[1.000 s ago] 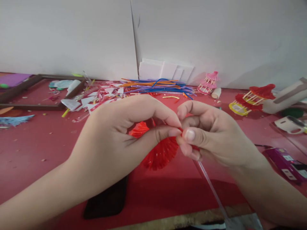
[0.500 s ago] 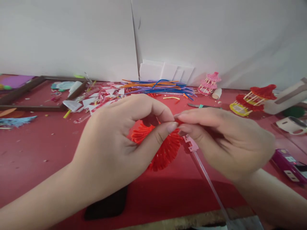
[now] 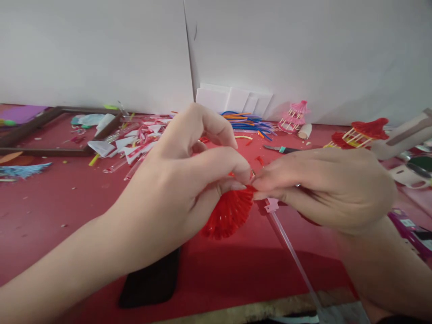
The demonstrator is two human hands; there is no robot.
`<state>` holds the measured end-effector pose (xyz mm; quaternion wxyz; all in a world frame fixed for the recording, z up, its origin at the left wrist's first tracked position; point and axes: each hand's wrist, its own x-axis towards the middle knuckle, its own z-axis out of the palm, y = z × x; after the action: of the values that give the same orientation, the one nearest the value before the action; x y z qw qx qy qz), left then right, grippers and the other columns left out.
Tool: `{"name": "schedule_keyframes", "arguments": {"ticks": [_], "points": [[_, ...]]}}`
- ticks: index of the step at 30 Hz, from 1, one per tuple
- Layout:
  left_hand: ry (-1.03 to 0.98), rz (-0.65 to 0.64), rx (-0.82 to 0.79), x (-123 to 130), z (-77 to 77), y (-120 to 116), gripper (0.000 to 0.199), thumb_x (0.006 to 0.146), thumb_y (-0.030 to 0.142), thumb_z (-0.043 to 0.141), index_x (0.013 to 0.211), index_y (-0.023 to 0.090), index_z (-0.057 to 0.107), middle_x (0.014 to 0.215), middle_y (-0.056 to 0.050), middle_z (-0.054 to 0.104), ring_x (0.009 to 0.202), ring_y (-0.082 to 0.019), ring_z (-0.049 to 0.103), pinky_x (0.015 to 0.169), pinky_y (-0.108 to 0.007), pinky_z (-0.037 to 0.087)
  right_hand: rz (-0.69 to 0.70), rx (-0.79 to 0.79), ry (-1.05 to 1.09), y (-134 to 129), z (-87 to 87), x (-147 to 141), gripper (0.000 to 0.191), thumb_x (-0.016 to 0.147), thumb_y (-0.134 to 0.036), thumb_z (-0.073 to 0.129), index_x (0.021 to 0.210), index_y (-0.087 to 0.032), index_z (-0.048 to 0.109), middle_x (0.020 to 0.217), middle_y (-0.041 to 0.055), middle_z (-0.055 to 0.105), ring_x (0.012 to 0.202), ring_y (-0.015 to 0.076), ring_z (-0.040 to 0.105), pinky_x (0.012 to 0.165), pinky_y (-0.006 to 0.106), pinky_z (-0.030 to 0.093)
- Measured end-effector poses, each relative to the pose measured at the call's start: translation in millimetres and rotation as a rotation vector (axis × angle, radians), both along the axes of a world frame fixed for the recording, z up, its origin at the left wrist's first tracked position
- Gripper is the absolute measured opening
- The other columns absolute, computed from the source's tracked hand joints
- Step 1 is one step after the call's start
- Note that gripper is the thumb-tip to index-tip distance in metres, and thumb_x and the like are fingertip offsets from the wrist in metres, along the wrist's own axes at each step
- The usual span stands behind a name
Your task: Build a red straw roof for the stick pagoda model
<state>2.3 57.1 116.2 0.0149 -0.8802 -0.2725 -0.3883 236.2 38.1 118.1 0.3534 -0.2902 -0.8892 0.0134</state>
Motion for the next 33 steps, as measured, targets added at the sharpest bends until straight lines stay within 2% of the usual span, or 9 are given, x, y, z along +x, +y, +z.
{"name": "schedule_keyframes", "arguments": {"ticks": [6, 9, 13, 17, 19, 21, 25, 29, 33], "points": [[0.080, -0.017, 0.011, -2, 4.5, -2, 0.028, 0.092, 0.007, 0.054, 0.086, 0.030, 0.069, 0.115, -0.004, 0.050, 0.107, -0.024, 0.053, 0.090, -0.041, 0.050, 0.015, -0.004, -0.030, -4, 2.4, 4, 0.016, 0.098, -0.036, 0.066, 0.085, -0.030, 0.071, 0.078, -0.0073, 0.080, 0.070, 0.0118, 0.076, 0.060, 0.025, 0.056], [0.095, -0.033, -0.007, -2, 6.8, -4, 0.026, 0.091, 0.008, 0.056, 0.082, 0.029, 0.069, 0.117, -0.004, 0.049, 0.109, -0.026, 0.049, 0.093, -0.045, 0.046, 0.034, -0.122, 0.075, -6, 1.9, 1, 0.022, 0.090, -0.039, 0.075, 0.074, -0.028, 0.067, 0.068, -0.0064, 0.076, 0.059, 0.0112, 0.070, 0.053, 0.026, 0.053], [0.120, -0.068, -0.023, -5, 7.0, -2, 0.024, 0.090, 0.009, 0.057, 0.084, 0.030, 0.068, 0.119, -0.004, 0.048, 0.113, -0.029, 0.049, 0.095, -0.048, 0.044, 0.083, -0.269, 0.238, -5, 0.5, 1, 0.026, 0.079, -0.032, 0.086, 0.065, -0.026, 0.065, 0.059, -0.0064, 0.069, 0.047, 0.0111, 0.059, 0.043, 0.028, 0.047], [0.067, -0.038, 0.003, -8, 8.1, 1, 0.024, 0.088, 0.007, 0.058, 0.088, 0.029, 0.067, 0.117, -0.005, 0.050, 0.110, -0.027, 0.052, 0.096, -0.046, 0.046, 0.028, -0.262, 0.455, -1, -1.7, 4, 0.013, 0.077, -0.024, 0.088, 0.083, -0.028, 0.078, 0.073, -0.0049, 0.077, 0.055, 0.0123, 0.067, 0.045, 0.026, 0.053], [0.052, -0.017, 0.020, -10, 8.6, 2, 0.020, 0.088, 0.009, 0.059, 0.088, 0.027, 0.067, 0.116, -0.006, 0.050, 0.110, -0.027, 0.053, 0.097, -0.047, 0.047, 0.035, -0.240, 0.529, 1, -2.8, 5, 0.031, 0.075, -0.023, 0.090, 0.103, -0.029, 0.079, 0.083, -0.0044, 0.080, 0.065, 0.0142, 0.073, 0.051, 0.026, 0.060], [0.051, -0.004, 0.015, -10, 8.8, 3, 0.019, 0.090, 0.011, 0.058, 0.086, 0.027, 0.068, 0.117, -0.007, 0.051, 0.113, -0.028, 0.054, 0.099, -0.049, 0.047, 0.056, -0.243, 0.492, 1, -3.7, 4, 0.044, 0.073, -0.023, 0.091, 0.113, -0.031, 0.077, 0.089, -0.0048, 0.082, 0.071, 0.0149, 0.076, 0.055, 0.026, 0.063], [0.063, 0.013, 0.002, -8, 9.1, 2, 0.023, 0.091, 0.010, 0.055, 0.085, 0.027, 0.069, 0.117, -0.006, 0.054, 0.110, -0.026, 0.056, 0.100, -0.047, 0.048, 0.049, -0.175, 0.372, -4, -4.1, 1, 0.020, 0.079, -0.018, 0.086, 0.093, -0.031, 0.079, 0.086, -0.0056, 0.082, 0.069, 0.0134, 0.075, 0.061, 0.026, 0.065], [0.046, 0.003, -0.008, -6, 9.7, 1, 0.024, 0.092, 0.010, 0.055, 0.083, 0.027, 0.069, 0.117, -0.005, 0.056, 0.108, -0.025, 0.055, 0.098, -0.045, 0.048, -0.027, -0.192, 0.404, -7, -7.0, -2, 0.018, 0.079, -0.018, 0.085, 0.090, -0.030, 0.078, 0.082, -0.0059, 0.081, 0.063, 0.0133, 0.073, 0.049, 0.025, 0.060], [0.058, -0.018, -0.027, -5, 7.0, 2, 0.022, 0.093, 0.012, 0.056, 0.084, 0.027, 0.069, 0.119, -0.004, 0.058, 0.113, -0.026, 0.055, 0.103, -0.045, 0.046, 0.040, -0.257, 0.395, 0, -15.8, 0, 0.017, 0.080, -0.019, 0.085, 0.087, -0.031, 0.076, 0.078, -0.0046, 0.079, 0.057, 0.0149, 0.071, 0.044, 0.028, 0.057]]}}
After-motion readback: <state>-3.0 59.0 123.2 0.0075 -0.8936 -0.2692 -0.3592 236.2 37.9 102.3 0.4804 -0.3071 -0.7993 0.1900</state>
